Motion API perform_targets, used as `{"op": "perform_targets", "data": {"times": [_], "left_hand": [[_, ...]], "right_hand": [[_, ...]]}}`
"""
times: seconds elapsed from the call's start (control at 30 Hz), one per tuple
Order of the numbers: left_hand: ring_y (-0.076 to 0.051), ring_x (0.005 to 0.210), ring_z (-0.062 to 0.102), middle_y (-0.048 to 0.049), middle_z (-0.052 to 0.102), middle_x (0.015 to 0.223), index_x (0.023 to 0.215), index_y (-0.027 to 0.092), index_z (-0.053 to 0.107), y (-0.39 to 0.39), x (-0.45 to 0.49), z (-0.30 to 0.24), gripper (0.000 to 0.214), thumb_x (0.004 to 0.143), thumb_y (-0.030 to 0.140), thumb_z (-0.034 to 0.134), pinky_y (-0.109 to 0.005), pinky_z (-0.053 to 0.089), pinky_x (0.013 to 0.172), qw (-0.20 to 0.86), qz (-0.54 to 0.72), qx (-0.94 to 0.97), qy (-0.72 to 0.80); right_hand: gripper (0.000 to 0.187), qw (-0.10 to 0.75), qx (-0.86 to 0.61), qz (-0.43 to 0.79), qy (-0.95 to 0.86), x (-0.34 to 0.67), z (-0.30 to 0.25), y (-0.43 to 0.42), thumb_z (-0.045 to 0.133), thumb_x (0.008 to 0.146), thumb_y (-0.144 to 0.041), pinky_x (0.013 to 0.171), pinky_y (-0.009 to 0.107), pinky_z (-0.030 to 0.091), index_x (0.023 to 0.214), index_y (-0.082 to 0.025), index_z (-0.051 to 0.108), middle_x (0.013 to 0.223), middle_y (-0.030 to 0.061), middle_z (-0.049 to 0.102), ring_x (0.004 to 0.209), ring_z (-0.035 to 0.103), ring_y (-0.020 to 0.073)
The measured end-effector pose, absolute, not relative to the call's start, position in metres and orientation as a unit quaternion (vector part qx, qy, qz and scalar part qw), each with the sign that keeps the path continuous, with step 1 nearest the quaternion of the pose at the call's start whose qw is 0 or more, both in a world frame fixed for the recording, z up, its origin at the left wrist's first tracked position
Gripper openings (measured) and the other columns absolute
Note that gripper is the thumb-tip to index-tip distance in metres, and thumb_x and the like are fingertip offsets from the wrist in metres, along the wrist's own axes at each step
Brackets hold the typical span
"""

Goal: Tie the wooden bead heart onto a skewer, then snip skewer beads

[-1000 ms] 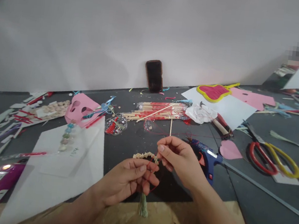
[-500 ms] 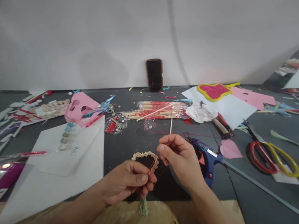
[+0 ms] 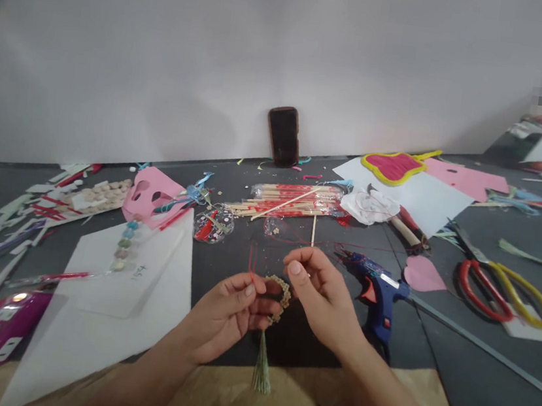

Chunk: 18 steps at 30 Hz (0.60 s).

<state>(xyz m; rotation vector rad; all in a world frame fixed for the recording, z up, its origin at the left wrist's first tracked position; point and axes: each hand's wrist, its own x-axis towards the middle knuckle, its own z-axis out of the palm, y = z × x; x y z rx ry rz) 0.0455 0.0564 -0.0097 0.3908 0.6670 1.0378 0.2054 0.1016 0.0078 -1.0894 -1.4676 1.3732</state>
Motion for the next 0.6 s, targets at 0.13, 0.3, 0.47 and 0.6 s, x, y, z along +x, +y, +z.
{"op": "perform_targets", "data": {"times": [0.13,0.3,0.47,0.6], "left_hand": [[-0.013,0.082,0.060,-0.0029,0.062,0.100,0.077,0.017,0.067,0.055,0.046,-0.010,0.007,0.078,0.024,0.067,-0.025,0.049,0.069,0.780,0.529,0.177,0.284],[-0.013,0.086,0.057,-0.0014,0.046,0.131,0.078,0.018,0.067,0.055,0.044,-0.012,0.006,0.077,0.025,0.068,-0.023,0.048,0.065,0.758,0.541,0.194,0.310],[-0.015,0.085,0.057,-0.0023,0.044,0.130,0.075,0.018,0.068,0.056,0.047,-0.015,0.013,0.072,0.030,0.072,-0.028,0.051,0.065,0.756,0.536,0.202,0.317],[-0.013,0.081,0.057,-0.0027,0.045,0.129,0.073,0.018,0.069,0.055,0.050,-0.017,0.015,0.069,0.031,0.075,-0.028,0.049,0.064,0.754,0.532,0.205,0.326]], "right_hand": [[0.017,0.372,-0.370,0.563,-0.639,0.205,0.009,0.099,0.059,0.083,-0.036,0.077,0.027,0.047,0.087,-0.021,0.065,0.094,0.0052,0.062,0.088,0.058,0.0166],[0.036,0.258,-0.352,0.690,-0.577,0.200,0.011,0.093,0.064,0.079,-0.040,0.048,0.020,0.040,0.109,-0.019,0.063,0.073,0.0009,0.062,0.055,0.051,0.0078],[0.037,0.239,-0.369,0.729,-0.525,0.194,0.006,0.089,0.063,0.079,-0.044,0.037,0.017,0.020,0.103,-0.016,0.062,0.045,-0.0077,0.044,0.039,0.031,0.0034],[0.033,0.243,-0.383,0.724,-0.519,0.194,0.004,0.090,0.065,0.075,-0.047,0.038,0.017,0.020,0.086,-0.016,0.063,0.049,-0.0058,0.046,0.042,0.034,0.0037]]}}
